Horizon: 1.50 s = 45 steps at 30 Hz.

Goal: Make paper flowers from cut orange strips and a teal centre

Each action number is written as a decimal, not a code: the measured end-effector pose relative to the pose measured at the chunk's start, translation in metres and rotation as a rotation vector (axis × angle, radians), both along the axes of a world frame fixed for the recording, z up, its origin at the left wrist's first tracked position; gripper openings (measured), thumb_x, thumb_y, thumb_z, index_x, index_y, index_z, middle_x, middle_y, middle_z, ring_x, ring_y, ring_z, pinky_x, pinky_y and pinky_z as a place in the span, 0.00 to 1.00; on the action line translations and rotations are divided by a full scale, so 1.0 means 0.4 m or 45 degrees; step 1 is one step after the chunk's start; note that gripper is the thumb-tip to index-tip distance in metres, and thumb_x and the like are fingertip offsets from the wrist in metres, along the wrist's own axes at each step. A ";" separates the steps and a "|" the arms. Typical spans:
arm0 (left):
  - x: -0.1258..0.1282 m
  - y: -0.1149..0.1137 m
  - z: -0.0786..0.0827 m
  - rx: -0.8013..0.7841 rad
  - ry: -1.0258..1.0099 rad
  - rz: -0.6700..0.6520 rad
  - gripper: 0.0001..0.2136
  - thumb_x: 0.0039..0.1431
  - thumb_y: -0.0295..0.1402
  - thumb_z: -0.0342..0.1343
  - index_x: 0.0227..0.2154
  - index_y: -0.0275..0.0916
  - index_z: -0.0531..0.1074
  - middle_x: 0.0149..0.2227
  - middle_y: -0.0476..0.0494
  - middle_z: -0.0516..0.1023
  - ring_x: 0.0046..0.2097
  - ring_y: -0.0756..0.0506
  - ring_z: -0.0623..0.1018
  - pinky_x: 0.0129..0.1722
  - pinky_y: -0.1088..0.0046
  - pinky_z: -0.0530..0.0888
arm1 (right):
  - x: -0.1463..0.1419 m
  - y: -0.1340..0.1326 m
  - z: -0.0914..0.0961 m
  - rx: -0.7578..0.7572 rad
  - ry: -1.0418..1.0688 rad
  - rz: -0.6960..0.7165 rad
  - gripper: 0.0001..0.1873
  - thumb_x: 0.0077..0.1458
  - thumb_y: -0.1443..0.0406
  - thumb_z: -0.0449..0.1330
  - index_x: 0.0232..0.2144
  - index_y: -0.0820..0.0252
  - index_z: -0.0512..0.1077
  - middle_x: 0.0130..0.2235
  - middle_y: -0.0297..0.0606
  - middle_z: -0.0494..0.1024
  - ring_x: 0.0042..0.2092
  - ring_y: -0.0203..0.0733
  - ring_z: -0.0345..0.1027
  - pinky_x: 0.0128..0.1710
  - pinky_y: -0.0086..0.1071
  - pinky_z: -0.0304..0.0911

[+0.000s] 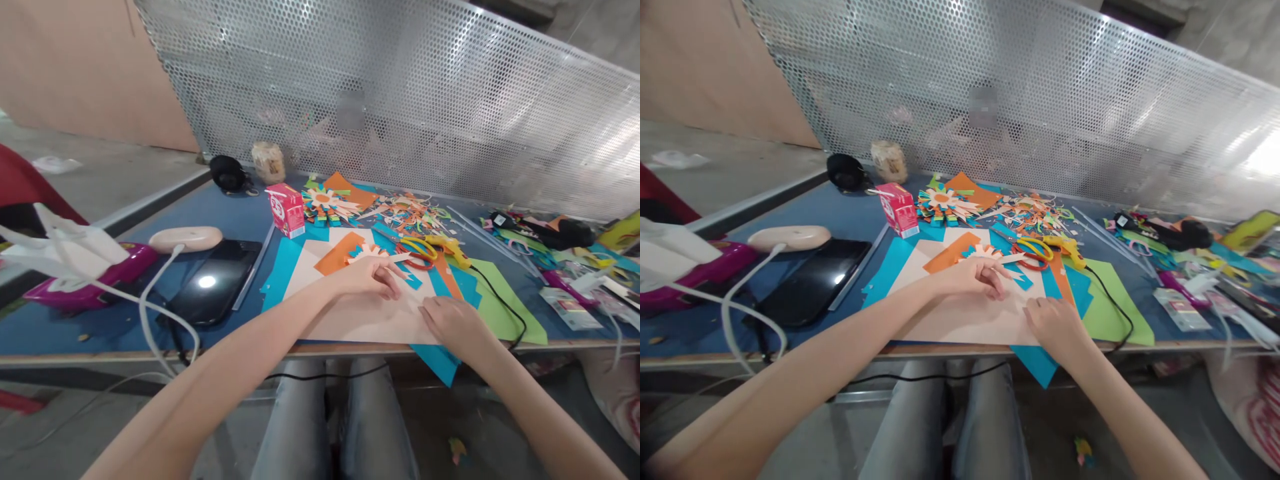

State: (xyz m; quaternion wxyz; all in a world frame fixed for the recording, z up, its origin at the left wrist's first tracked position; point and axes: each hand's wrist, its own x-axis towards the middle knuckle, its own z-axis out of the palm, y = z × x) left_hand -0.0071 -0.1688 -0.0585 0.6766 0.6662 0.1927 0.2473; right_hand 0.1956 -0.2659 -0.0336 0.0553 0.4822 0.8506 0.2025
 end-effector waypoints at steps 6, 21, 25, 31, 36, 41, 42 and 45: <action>-0.005 0.001 0.004 0.007 0.039 -0.004 0.17 0.44 0.26 0.61 0.40 0.36 0.69 0.31 0.43 0.79 0.36 0.49 0.77 0.36 0.73 0.71 | -0.018 0.031 0.008 -0.155 -0.090 -0.089 0.10 0.54 0.72 0.50 0.27 0.62 0.70 0.27 0.41 0.77 0.30 0.41 0.70 0.26 0.31 0.51; -0.017 -0.009 0.042 -0.202 -0.155 -0.029 0.27 0.47 0.27 0.60 0.52 0.43 0.63 0.42 0.40 0.76 0.41 0.48 0.76 0.35 0.76 0.71 | -0.078 0.068 -0.007 -0.218 1.321 -0.064 0.15 0.56 0.58 0.48 0.20 0.57 0.58 0.20 0.30 0.62 0.23 0.32 0.56 0.22 0.26 0.51; -0.023 -0.015 0.058 -0.192 -0.179 -0.030 0.28 0.48 0.27 0.60 0.53 0.43 0.62 0.45 0.38 0.75 0.43 0.48 0.75 0.35 0.77 0.70 | -0.077 0.077 0.005 -0.351 1.523 -0.045 0.17 0.54 0.57 0.49 0.18 0.57 0.54 0.19 0.29 0.59 0.22 0.31 0.54 0.23 0.26 0.52; -0.027 -0.026 0.069 -0.225 -0.155 -0.105 0.28 0.46 0.31 0.62 0.53 0.43 0.63 0.35 0.43 0.77 0.36 0.50 0.76 0.34 0.76 0.70 | -0.062 0.064 0.018 -0.590 1.382 0.085 0.14 0.54 0.61 0.49 0.19 0.58 0.55 0.22 0.30 0.60 0.25 0.31 0.54 0.25 0.26 0.52; -0.033 -0.019 0.087 -0.105 -0.107 -0.115 0.26 0.48 0.33 0.60 0.52 0.42 0.63 0.37 0.40 0.77 0.40 0.47 0.76 0.35 0.72 0.70 | -0.049 0.057 0.032 -0.614 1.244 0.081 0.12 0.55 0.64 0.46 0.20 0.58 0.55 0.22 0.30 0.60 0.26 0.32 0.54 0.27 0.26 0.52; -0.175 -0.029 0.145 0.448 0.251 0.683 0.20 0.47 0.32 0.58 0.46 0.40 0.67 0.38 0.38 0.77 0.40 0.43 0.76 0.39 0.66 0.70 | -0.007 -0.014 0.106 -1.059 0.958 0.086 0.13 0.57 0.62 0.46 0.23 0.59 0.60 0.25 0.31 0.64 0.28 0.32 0.57 0.28 0.24 0.55; -0.220 -0.039 0.154 0.613 0.478 0.975 0.19 0.46 0.32 0.58 0.44 0.40 0.68 0.37 0.38 0.77 0.40 0.41 0.76 0.40 0.63 0.69 | 0.008 -0.039 0.117 -1.177 0.872 0.104 0.12 0.57 0.62 0.46 0.24 0.59 0.63 0.26 0.31 0.66 0.29 0.31 0.58 0.30 0.24 0.56; -0.345 -0.082 0.160 0.888 1.337 1.507 0.22 0.47 0.35 0.55 0.47 0.35 0.66 0.45 0.28 0.73 0.47 0.29 0.71 0.44 0.50 0.65 | 0.067 -0.112 0.089 -1.414 0.625 0.148 0.09 0.53 0.66 0.51 0.24 0.58 0.69 0.26 0.29 0.71 0.30 0.30 0.63 0.29 0.22 0.56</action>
